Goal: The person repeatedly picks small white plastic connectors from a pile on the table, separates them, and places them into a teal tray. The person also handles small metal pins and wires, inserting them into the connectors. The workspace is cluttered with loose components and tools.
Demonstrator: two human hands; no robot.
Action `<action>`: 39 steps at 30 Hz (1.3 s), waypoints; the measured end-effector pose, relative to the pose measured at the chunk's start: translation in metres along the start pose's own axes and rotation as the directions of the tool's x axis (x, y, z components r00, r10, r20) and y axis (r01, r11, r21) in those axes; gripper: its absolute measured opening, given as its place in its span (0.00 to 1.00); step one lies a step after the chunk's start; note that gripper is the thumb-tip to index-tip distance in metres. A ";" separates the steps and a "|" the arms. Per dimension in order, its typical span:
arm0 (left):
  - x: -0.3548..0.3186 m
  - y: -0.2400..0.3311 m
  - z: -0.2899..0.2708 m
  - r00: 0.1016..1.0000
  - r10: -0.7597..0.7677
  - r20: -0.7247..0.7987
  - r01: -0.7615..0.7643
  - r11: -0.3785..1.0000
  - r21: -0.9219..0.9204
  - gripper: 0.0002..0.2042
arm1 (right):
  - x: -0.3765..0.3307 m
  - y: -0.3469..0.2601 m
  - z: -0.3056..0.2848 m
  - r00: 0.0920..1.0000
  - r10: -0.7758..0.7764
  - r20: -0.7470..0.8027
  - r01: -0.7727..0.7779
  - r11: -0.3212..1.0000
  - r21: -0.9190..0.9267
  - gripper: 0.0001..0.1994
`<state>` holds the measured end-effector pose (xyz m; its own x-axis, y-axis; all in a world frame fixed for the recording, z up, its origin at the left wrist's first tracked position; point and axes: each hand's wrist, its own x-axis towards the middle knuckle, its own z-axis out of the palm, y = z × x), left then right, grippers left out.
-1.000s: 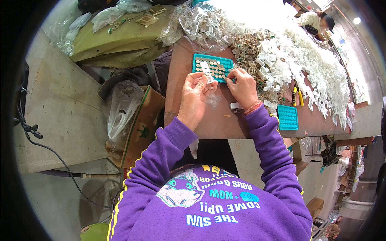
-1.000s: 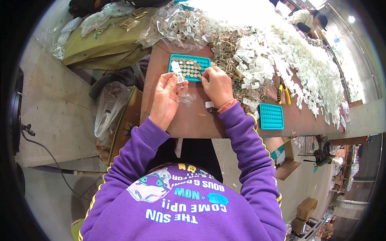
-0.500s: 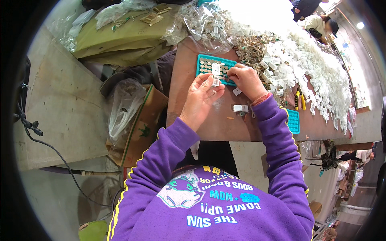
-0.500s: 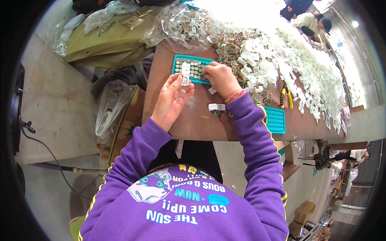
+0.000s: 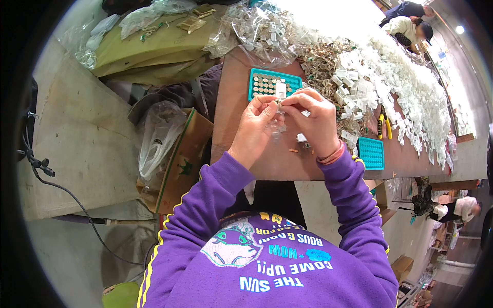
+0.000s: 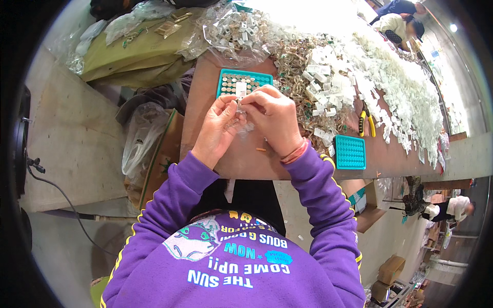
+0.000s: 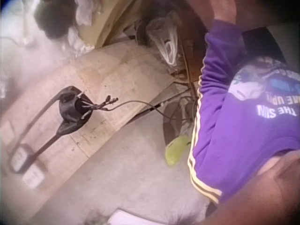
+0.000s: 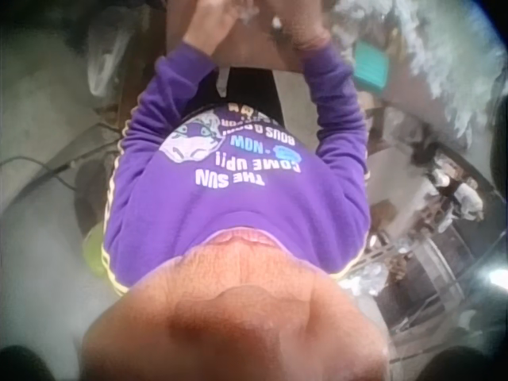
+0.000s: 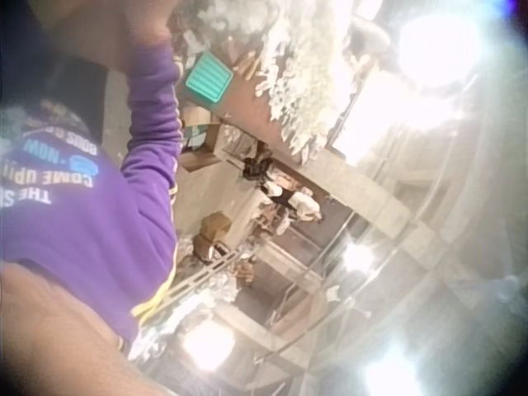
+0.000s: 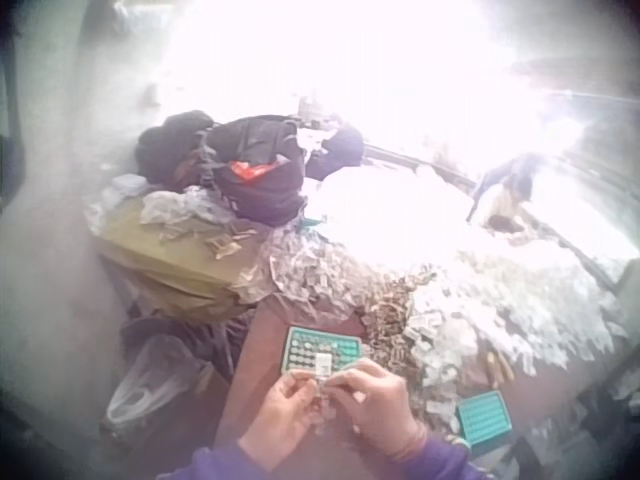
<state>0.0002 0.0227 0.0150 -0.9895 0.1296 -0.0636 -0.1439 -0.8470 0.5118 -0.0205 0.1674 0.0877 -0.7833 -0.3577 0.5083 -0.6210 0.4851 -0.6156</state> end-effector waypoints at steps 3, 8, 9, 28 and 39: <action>0.000 -0.001 0.002 0.999 0.042 -0.004 -0.042 0.998 0.045 0.09 | -0.001 -0.006 0.005 0.997 -0.050 -0.060 0.041 0.989 -0.143 0.07; 0.000 0.000 -0.001 0.998 0.020 0.052 -0.021 1.000 0.019 0.08 | -0.004 -0.009 0.001 0.997 -0.082 -0.005 0.080 0.976 -0.201 0.08; 0.000 0.001 -0.001 0.998 0.014 0.060 -0.014 1.000 -0.004 0.08 | -0.005 -0.010 0.000 0.995 -0.099 -0.016 0.094 0.979 -0.179 0.08; 0.000 0.001 -0.007 0.995 -0.095 0.016 0.096 0.977 -0.189 0.05 | -0.013 0.001 0.018 0.944 -0.306 -0.124 0.276 0.937 -0.215 0.11; 0.002 0.003 -0.008 0.997 -0.053 0.048 0.057 0.994 -0.098 0.06 | 0.015 0.087 0.024 0.999 0.034 -0.036 -0.047 0.860 -0.508 0.08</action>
<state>-0.0028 0.0162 0.0100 -0.9788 0.1989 -0.0495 -0.2010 -0.8844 0.4213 -0.0870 0.1855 0.0271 -0.8023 -0.3120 0.5090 -0.4835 0.8396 -0.2476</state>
